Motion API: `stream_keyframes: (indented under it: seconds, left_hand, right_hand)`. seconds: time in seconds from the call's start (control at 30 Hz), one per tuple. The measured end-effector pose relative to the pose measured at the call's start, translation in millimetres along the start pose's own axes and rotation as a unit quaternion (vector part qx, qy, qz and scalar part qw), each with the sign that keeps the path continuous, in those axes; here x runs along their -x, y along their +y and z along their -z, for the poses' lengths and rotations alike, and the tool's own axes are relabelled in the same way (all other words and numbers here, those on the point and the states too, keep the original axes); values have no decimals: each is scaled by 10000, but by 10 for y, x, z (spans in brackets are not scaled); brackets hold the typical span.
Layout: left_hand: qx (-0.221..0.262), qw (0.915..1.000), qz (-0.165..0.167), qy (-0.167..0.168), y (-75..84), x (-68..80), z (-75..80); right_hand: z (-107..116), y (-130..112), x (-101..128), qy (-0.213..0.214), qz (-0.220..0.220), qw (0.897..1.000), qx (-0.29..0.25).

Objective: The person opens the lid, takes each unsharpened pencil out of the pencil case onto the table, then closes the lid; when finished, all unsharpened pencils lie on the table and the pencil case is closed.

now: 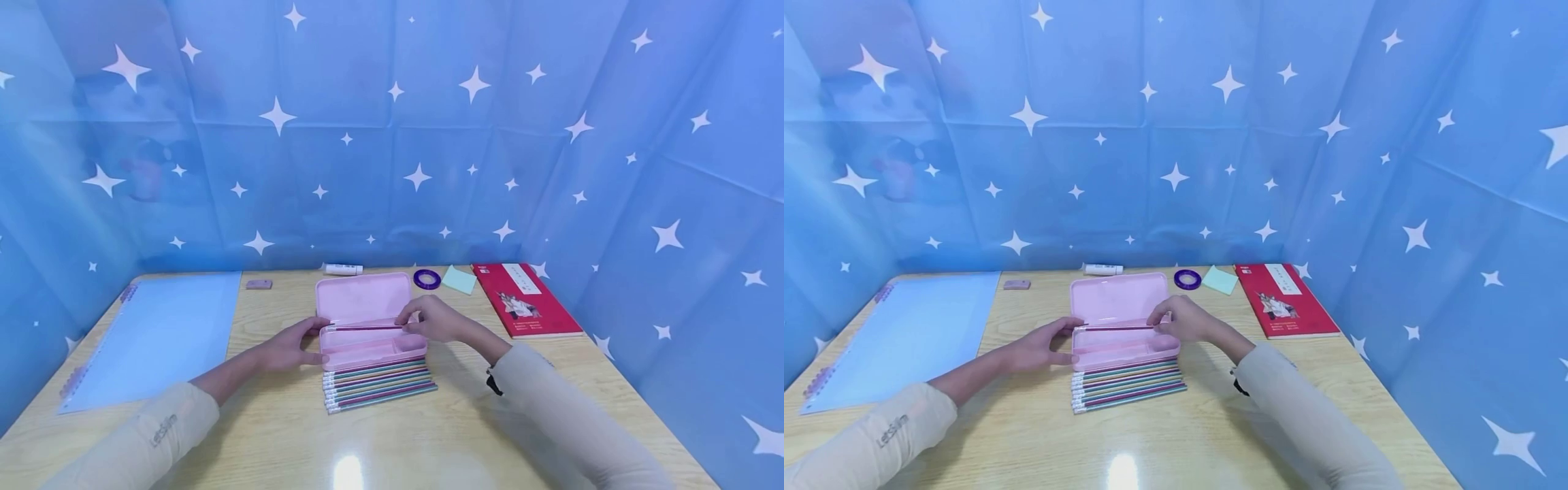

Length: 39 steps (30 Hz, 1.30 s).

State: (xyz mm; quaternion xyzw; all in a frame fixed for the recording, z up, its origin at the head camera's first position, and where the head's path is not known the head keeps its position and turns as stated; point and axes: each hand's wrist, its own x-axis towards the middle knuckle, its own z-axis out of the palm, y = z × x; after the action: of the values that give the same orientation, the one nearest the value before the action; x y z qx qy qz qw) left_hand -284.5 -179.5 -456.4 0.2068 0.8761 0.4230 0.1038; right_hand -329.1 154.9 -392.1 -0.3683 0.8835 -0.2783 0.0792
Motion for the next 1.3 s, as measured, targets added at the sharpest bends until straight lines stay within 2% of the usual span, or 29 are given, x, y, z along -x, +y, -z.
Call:
stream_keyframes:
  seconds: [0.33, 0.53, 0.77, 0.97, 1.3]
  left_hand:
    - [22, 10000, -53, -32, 31, 30, 12]
    - [28, 10000, -32, -7, 25, 34, 15]
    - [43, 10000, -52, -12, 23, 34, 7]
    - [22, 10000, -13, -25, 38, 31, 1]
    - [12, 10000, -3, 13, 11, 25, -2]
  right_hand:
    - [5, -221, 351, -525, 19, 9977, -425]
    - [-90, -315, 482, -759, 137, 9955, -543]
    - [-226, -366, 615, -889, -30, 9943, -585]
    - [-282, -378, 689, -884, -46, 9953, -383]
    - [-417, -392, 707, -650, 138, 9972, 356]
